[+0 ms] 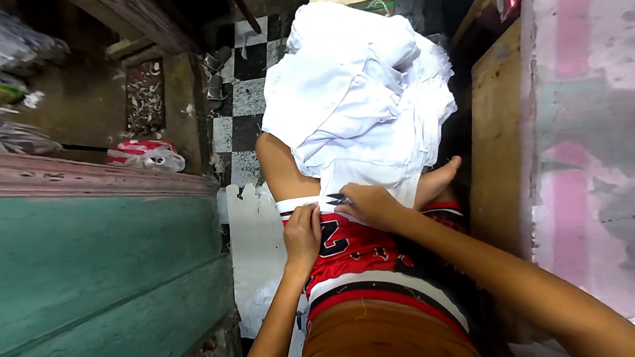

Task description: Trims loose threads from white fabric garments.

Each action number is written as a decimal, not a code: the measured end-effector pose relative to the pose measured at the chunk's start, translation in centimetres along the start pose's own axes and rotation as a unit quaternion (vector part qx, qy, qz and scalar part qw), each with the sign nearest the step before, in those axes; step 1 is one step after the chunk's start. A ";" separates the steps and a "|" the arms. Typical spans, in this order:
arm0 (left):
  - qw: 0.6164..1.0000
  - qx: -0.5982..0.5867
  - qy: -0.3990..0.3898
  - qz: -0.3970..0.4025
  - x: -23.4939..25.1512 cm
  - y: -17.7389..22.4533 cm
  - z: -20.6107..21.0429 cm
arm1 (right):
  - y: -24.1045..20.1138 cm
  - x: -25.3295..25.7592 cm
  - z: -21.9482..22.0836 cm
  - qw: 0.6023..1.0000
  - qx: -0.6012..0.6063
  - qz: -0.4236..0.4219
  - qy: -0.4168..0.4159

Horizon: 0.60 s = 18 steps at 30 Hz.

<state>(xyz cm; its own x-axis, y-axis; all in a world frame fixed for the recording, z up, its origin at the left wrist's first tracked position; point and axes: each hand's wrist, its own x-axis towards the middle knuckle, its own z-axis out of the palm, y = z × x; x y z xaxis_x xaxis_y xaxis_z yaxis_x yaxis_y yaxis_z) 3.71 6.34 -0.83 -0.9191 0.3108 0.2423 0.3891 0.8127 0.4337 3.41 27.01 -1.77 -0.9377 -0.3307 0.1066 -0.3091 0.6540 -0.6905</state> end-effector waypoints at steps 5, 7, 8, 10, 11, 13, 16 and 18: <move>0.997 -0.064 0.020 -0.040 -0.3 0.3 0.4 | -1.2 -0.6 1.0 0.998 0.014 0.034 -0.045; 0.994 -0.093 0.012 -0.064 -0.4 0.6 0.2 | -1.5 -0.5 1.4 0.999 0.006 0.024 -0.043; 0.992 -0.102 0.009 -0.070 -0.4 0.7 0.1 | -1.6 -0.4 1.5 0.999 0.003 0.021 -0.043; 0.992 -0.107 0.010 -0.070 -0.4 1.0 0.1 | -1.6 -0.2 1.6 0.999 0.004 0.014 -0.036; 0.993 -0.103 0.012 -0.065 -0.4 1.1 0.1 | -1.5 -0.2 1.7 0.999 0.009 0.011 -0.031; 0.995 -0.089 0.017 -0.053 -0.3 1.3 0.2 | -1.6 0.0 1.6 0.998 0.031 0.026 -0.043; 0.996 -0.072 0.021 -0.041 -0.3 1.5 0.2 | -1.9 0.3 1.4 0.993 0.070 0.064 -0.071; 0.997 -0.061 0.022 -0.036 -0.3 1.6 0.2 | -2.0 0.3 1.4 0.991 0.080 0.077 -0.078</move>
<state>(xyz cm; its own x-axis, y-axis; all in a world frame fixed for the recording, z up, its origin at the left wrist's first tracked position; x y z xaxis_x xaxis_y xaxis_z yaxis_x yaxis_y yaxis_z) 4.56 7.65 -0.43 -0.9421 0.2304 0.2436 0.3301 0.7651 0.5529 3.98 24.63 -1.39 -0.9323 -0.3441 -0.1119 -0.1232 0.5927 -0.7959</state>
